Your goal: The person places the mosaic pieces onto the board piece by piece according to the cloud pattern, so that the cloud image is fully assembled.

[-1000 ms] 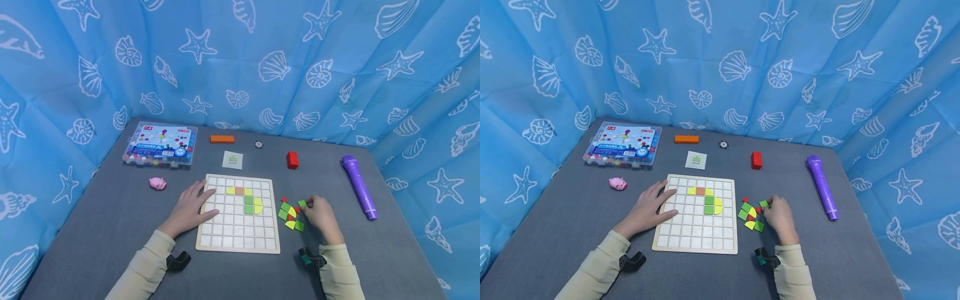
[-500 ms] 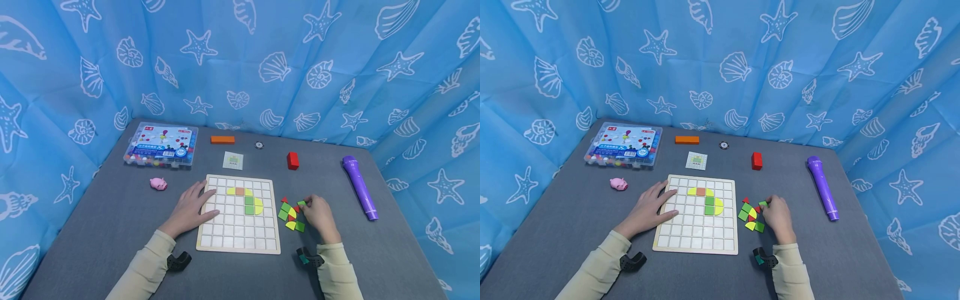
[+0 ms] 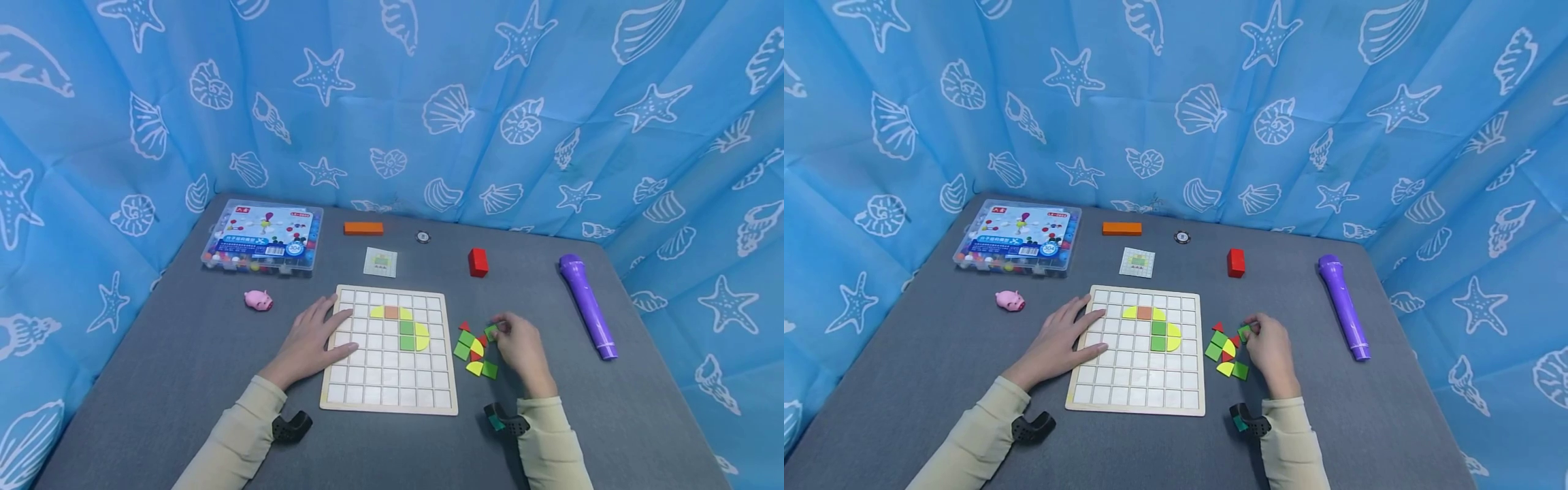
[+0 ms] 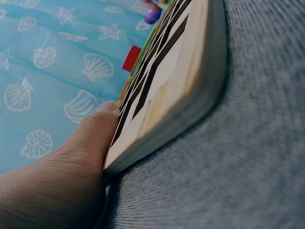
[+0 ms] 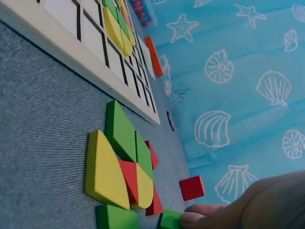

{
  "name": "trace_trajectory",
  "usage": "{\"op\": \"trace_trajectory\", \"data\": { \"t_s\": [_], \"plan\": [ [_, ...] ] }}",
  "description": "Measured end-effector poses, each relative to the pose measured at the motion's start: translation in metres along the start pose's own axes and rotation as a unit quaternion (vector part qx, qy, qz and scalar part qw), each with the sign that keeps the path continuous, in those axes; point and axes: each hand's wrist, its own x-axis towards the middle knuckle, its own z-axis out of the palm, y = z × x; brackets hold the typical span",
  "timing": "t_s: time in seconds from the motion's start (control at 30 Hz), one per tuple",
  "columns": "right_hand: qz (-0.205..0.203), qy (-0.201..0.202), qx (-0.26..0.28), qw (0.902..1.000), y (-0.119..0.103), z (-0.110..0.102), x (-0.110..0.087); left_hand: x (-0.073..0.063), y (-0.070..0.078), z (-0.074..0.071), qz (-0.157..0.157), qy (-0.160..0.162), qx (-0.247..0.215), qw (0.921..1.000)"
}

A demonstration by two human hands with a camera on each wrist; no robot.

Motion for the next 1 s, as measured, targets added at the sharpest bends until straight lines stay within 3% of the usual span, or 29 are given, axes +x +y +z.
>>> {"op": "trace_trajectory", "data": {
  "t_s": [0.17, 0.33, 0.5, 0.77, 1.0],
  "plan": [
    [-0.032, 0.044, 0.011, 0.9985, -0.005, 0.000, -0.001, -0.001, 0.000, -0.001, -0.004, -0.005, 0.000, 1.0000],
    [-0.020, 0.067, 0.047, 0.9964, -0.021, 0.005, -0.005, -0.001, -0.001, -0.001, -0.004, -0.007, 0.000, 1.0000],
    [-0.028, 0.050, 0.087, 0.9945, -0.029, 0.015, -0.003, -0.001, -0.002, 0.000, -0.004, -0.006, 0.001, 1.0000],
    [-0.069, 0.033, 0.087, 0.9932, 0.011, 0.067, 0.028, 0.000, -0.002, 0.000, -0.003, -0.005, 0.004, 1.0000],
    [-0.072, -0.002, 0.115, 0.9907, -0.011, 0.068, 0.022, 0.000, -0.002, 0.000, 0.001, -0.003, 0.003, 1.0000]
  ]
}}
